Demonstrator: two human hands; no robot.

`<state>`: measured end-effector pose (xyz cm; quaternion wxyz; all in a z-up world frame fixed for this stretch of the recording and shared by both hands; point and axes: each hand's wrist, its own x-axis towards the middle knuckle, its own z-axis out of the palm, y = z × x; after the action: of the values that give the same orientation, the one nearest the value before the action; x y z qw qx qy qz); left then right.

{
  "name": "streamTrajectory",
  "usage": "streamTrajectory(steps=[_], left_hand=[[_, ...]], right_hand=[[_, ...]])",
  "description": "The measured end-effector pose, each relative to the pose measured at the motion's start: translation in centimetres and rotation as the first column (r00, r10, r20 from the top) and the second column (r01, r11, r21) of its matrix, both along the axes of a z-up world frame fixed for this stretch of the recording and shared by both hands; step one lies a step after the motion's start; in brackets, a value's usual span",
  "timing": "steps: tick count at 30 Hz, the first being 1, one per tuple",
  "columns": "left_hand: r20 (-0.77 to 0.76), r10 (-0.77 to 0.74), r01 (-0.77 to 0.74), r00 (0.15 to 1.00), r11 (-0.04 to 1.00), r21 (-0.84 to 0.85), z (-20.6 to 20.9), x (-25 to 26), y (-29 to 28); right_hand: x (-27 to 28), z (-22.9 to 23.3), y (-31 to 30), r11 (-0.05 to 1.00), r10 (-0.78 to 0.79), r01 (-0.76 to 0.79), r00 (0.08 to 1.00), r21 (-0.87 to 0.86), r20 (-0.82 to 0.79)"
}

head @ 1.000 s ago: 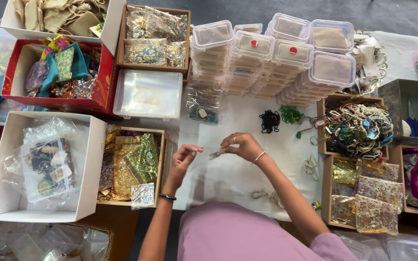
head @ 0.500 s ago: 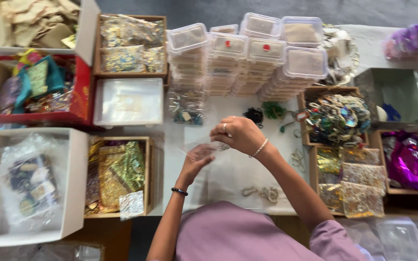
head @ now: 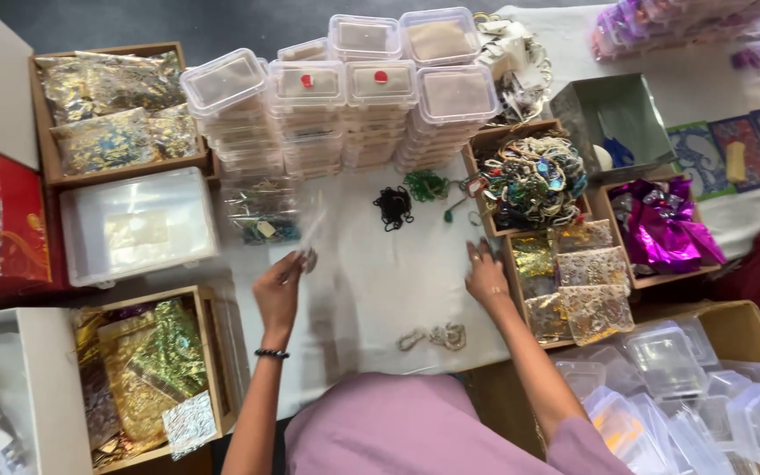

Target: The person sorts and packs various jewelry components including metal findings, beads, and decorative pouches into small plastic bags.

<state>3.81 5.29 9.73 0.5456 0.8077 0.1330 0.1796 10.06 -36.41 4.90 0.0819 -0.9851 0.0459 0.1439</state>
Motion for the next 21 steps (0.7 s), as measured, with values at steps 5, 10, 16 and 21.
streamTrajectory(steps=[5,10,16,21], left_hand=[[0.120,-0.244,0.159,0.962,0.863,0.479,2.1,2.3,-0.9],[-0.099,-0.385,0.288,0.918,0.473,0.832,-3.8,1.0,0.6],[-0.144,-0.224,0.250,0.964,0.573,0.780,-6.2,-2.0,-4.9],[-0.181,-0.275,0.323,0.944,0.666,0.672,-5.2,-2.7,-13.2]], right_hand=[[-4.3,-5.5,-1.8,0.999,-0.018,0.011,0.971,0.032,0.238],[-4.2,-0.3,-0.4,0.892,-0.290,0.230,0.951,0.389,0.104],[-5.1,6.9,3.6,-0.578,0.001,0.433,0.848,0.692,-0.530],[-2.7,-2.4,7.4,-0.893,0.206,0.438,0.596,0.099,-0.776]])
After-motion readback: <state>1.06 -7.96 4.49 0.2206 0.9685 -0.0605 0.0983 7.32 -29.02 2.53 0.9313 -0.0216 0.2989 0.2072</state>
